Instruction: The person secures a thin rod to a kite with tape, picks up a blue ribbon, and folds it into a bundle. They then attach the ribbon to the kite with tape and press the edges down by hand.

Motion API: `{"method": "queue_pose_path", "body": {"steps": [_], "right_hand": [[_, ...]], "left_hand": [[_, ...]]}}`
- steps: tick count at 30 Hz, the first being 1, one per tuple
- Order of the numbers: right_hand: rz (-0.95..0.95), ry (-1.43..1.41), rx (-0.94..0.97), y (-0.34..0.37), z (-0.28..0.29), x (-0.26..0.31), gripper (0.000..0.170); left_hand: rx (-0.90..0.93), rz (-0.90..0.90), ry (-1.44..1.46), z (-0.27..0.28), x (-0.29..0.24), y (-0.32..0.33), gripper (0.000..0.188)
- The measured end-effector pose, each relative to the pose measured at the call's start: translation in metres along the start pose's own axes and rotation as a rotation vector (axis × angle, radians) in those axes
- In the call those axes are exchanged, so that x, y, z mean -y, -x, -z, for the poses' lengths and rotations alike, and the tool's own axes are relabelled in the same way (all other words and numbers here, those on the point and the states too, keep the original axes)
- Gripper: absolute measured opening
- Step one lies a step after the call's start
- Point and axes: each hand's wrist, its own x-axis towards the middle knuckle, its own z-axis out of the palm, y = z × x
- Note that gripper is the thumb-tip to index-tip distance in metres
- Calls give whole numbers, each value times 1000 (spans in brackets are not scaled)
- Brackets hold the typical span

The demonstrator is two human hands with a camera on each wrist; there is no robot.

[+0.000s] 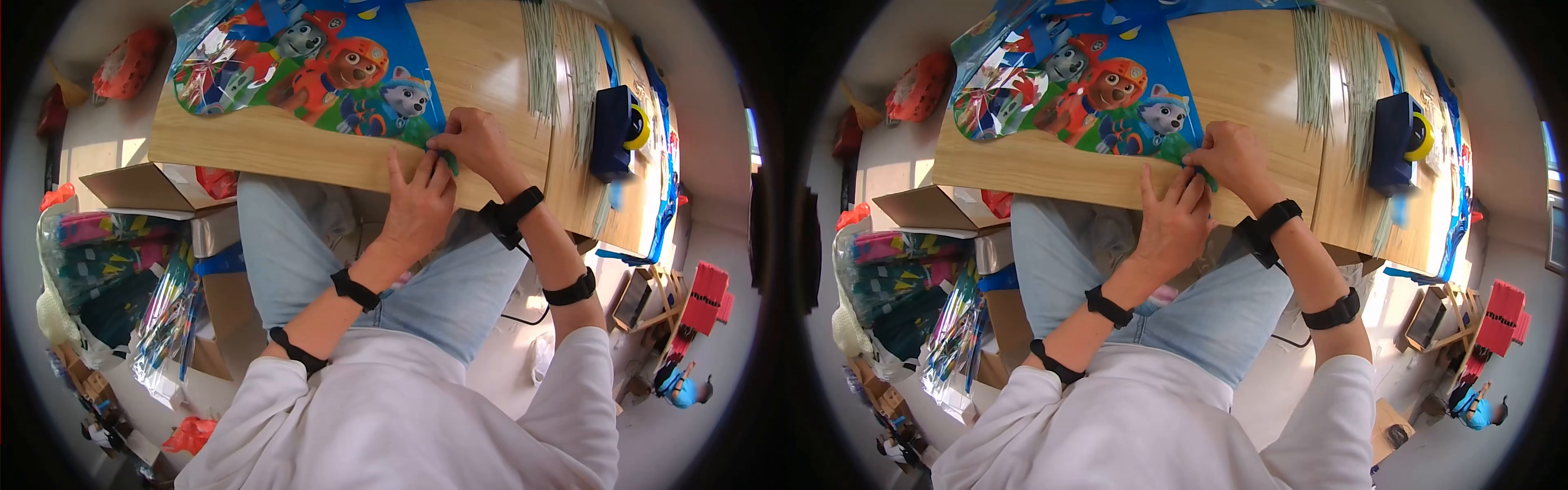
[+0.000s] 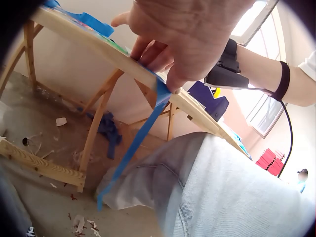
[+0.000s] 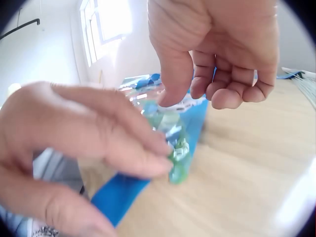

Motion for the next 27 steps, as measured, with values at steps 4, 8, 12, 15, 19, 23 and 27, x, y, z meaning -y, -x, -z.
{"method": "queue_pose_path", "body": {"steps": [4,8,12,15,19,23,27], "right_hand": [[-144,10,-84,-2,-7,9,34],[-126,65,-299,0,-18,11,32],[-148,110,-436,7,-38,21,37],[-245,6,-315,2,-33,29,32],[-154,85,-266,-10,-14,3,18],[-18,420,-537,-14,62,-59,13],[-153,876,-644,-13,180,-59,13]], "left_hand": [[25,2,-23,3,-1,-2,49],[30,-10,-39,-1,-1,1,46],[26,-7,-38,-2,1,4,46],[48,20,31,1,4,10,49],[-38,-47,163,39,32,20,53],[-87,138,3,80,99,27,56],[-95,248,-170,86,149,20,66]]}}
